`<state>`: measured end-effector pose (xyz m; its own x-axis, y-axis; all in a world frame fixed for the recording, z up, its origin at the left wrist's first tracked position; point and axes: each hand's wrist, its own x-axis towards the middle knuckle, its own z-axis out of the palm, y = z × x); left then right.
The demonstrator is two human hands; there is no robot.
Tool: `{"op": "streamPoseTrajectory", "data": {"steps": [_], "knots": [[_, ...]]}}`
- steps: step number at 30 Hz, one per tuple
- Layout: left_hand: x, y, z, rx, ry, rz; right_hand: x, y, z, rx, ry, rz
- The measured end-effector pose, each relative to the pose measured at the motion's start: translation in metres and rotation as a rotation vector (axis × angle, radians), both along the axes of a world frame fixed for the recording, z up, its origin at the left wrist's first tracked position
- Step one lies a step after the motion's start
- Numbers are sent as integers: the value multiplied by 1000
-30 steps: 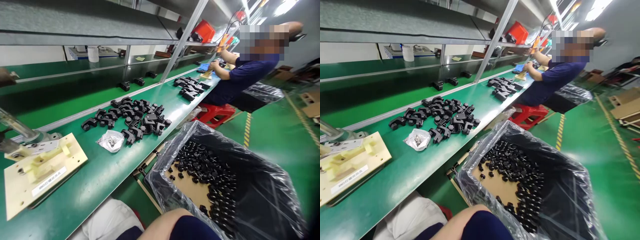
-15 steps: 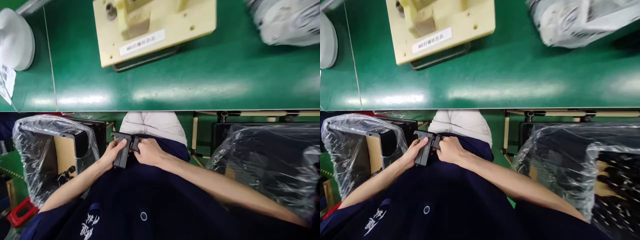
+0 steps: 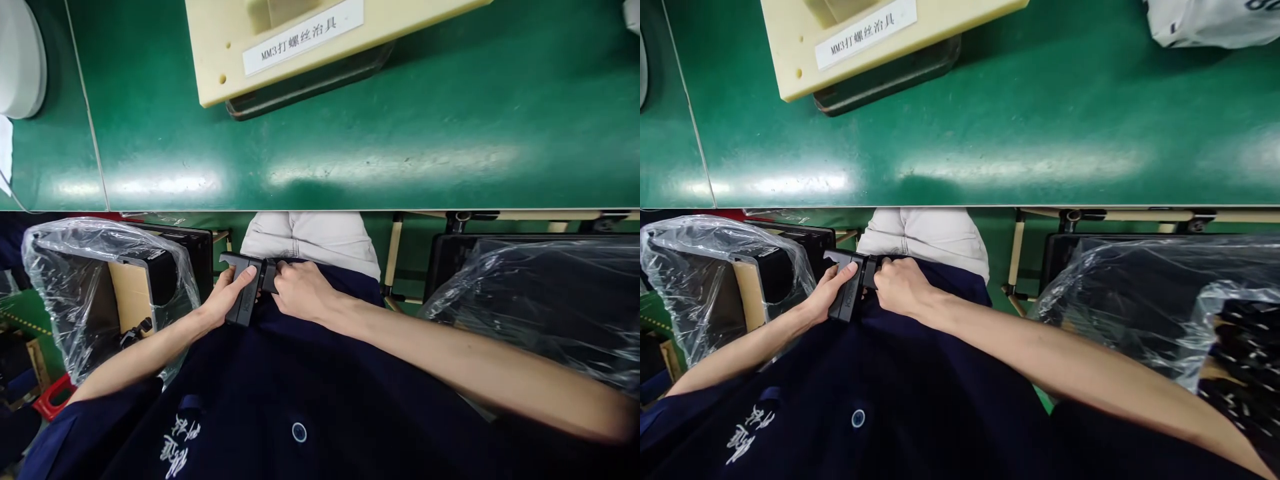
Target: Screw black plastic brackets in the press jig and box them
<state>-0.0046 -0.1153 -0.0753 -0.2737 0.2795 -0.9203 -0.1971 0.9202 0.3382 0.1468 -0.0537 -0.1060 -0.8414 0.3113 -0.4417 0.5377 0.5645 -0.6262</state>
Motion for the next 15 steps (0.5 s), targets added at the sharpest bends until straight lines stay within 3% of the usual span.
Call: {"op": "streamPoseTrajectory", "data": {"steps": [15], "knots": [[-2,-1,-6,-119,-57,75,-13,-2,7,46,-26,112]]}}
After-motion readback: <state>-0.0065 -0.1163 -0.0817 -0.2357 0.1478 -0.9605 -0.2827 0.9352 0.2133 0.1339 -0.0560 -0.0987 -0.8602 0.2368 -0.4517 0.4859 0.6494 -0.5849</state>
